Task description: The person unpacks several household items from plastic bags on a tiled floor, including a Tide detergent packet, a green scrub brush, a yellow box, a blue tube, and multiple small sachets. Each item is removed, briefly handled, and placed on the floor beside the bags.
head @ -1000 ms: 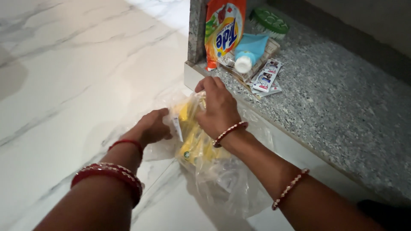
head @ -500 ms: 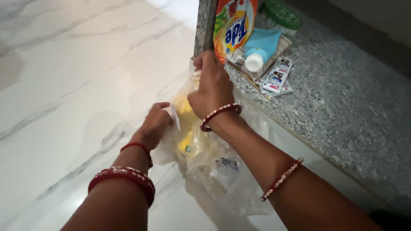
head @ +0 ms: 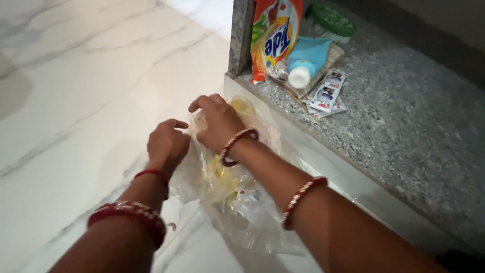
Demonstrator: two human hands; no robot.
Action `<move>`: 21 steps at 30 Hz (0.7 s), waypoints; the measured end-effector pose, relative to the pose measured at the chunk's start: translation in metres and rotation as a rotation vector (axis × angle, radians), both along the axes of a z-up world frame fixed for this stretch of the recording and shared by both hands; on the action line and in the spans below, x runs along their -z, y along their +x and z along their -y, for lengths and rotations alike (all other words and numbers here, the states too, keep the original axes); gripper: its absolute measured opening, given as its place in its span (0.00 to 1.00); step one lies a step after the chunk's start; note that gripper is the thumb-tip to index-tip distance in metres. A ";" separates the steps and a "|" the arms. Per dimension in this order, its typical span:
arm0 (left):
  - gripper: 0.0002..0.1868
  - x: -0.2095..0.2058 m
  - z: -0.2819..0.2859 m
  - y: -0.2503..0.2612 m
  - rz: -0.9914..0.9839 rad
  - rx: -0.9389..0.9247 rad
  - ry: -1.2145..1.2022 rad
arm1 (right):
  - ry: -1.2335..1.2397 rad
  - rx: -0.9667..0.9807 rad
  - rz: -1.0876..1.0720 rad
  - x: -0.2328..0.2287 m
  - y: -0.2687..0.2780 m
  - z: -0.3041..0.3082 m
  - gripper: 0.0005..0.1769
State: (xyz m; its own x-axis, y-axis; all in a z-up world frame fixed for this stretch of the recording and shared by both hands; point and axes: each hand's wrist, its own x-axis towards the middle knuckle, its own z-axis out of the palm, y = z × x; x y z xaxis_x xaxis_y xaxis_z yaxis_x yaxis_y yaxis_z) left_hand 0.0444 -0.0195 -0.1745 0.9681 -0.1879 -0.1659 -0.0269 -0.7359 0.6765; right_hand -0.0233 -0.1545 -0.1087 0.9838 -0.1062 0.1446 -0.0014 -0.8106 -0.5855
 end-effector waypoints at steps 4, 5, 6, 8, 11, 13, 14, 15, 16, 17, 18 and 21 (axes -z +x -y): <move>0.19 -0.056 -0.008 -0.006 0.236 0.137 -0.076 | -0.038 -0.228 0.100 -0.016 -0.025 0.035 0.28; 0.19 -0.070 -0.006 -0.010 0.274 0.164 -0.116 | -0.073 -0.269 0.094 -0.024 -0.033 0.042 0.31; 0.19 -0.084 -0.002 -0.013 0.290 0.175 -0.156 | -0.095 -0.229 0.062 -0.032 -0.040 0.048 0.29; 0.19 -0.107 0.007 -0.026 0.311 0.201 -0.236 | -0.134 -0.147 -0.013 -0.046 -0.056 0.055 0.25; 0.11 -0.132 0.025 -0.055 0.581 0.357 -0.208 | -0.099 -0.047 -0.074 -0.063 -0.073 0.064 0.16; 0.05 -0.143 0.035 -0.074 0.580 0.509 -0.042 | -0.153 -0.012 -0.130 -0.069 -0.082 0.069 0.10; 0.06 -0.147 0.040 -0.082 0.576 0.584 0.043 | -0.179 0.005 -0.158 -0.071 -0.086 0.073 0.08; 0.05 -0.150 0.043 -0.090 0.522 0.695 0.090 | -0.231 0.010 -0.176 -0.073 -0.090 0.076 0.07; 0.05 -0.150 0.045 -0.098 0.467 0.805 0.137 | -0.282 0.016 -0.194 -0.074 -0.093 0.079 0.06; 0.07 -0.148 0.045 -0.106 0.407 0.914 0.185 | -0.333 0.022 -0.214 -0.075 -0.097 0.081 0.05; 0.11 -0.144 0.044 -0.112 0.450 1.010 0.213 | -0.309 0.043 -0.253 -0.074 -0.099 0.082 0.04; 0.24 -0.129 0.046 -0.130 0.505 1.247 0.324 | -0.223 0.057 -0.302 -0.077 -0.104 0.087 0.05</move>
